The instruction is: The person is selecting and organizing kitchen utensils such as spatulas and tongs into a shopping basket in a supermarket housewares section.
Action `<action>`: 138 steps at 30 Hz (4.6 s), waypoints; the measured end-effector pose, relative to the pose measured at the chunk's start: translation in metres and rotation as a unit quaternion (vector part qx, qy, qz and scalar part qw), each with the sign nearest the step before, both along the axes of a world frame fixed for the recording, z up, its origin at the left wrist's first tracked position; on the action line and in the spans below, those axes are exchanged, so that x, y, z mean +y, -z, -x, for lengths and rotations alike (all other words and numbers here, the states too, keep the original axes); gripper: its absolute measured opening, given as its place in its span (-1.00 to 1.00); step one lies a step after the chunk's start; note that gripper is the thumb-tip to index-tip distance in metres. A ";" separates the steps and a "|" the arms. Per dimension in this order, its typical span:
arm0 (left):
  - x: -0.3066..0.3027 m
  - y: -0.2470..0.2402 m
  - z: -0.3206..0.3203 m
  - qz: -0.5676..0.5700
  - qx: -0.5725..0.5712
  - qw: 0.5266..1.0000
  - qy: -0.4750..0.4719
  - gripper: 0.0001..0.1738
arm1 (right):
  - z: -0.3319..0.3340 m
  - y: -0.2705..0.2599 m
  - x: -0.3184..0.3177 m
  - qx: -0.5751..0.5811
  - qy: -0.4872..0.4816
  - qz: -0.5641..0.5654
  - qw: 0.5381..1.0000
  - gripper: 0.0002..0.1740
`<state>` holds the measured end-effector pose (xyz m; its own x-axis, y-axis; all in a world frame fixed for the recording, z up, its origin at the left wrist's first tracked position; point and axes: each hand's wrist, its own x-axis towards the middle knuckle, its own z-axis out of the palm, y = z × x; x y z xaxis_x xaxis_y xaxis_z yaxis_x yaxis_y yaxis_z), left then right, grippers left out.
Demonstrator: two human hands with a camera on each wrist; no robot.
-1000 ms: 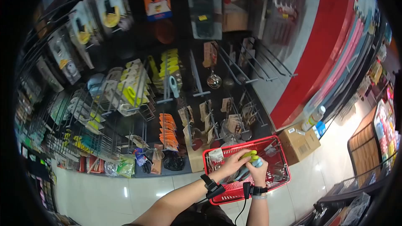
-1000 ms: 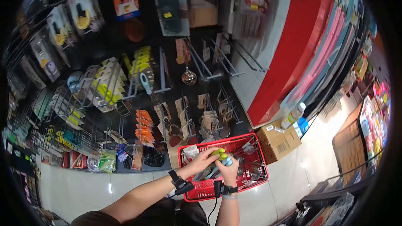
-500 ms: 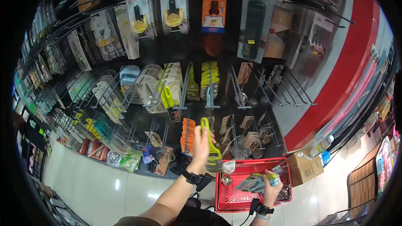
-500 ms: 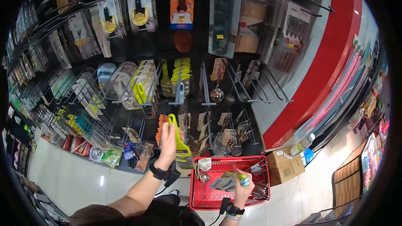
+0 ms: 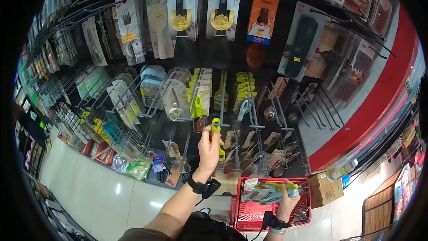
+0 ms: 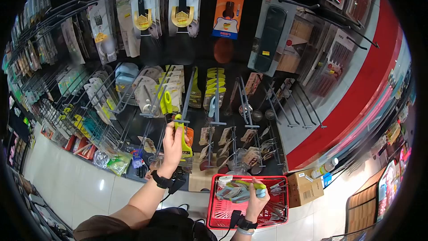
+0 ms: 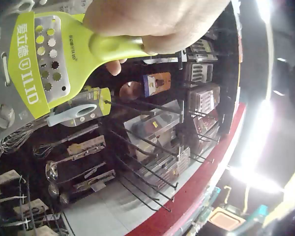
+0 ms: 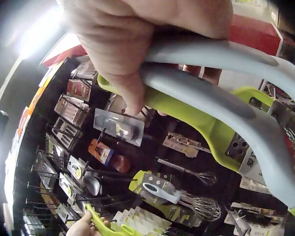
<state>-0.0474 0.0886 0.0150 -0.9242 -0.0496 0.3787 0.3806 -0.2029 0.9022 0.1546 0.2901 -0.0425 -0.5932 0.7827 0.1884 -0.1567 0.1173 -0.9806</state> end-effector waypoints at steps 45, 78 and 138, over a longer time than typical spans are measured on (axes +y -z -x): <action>0.058 0.026 -0.054 0.145 0.135 0.890 0.410 -0.67 | 0.051 -0.031 -0.030 -0.018 -0.188 -0.064 0.980 -0.85; 0.020 0.000 0.088 0.102 -0.010 0.988 0.117 -0.66 | 0.040 -0.046 -0.064 -0.031 -0.188 0.019 0.982 -0.76; 0.064 0.005 0.175 0.301 0.117 0.919 -0.227 -0.68 | 0.042 -0.041 -0.041 -0.054 -0.212 0.024 0.975 -0.76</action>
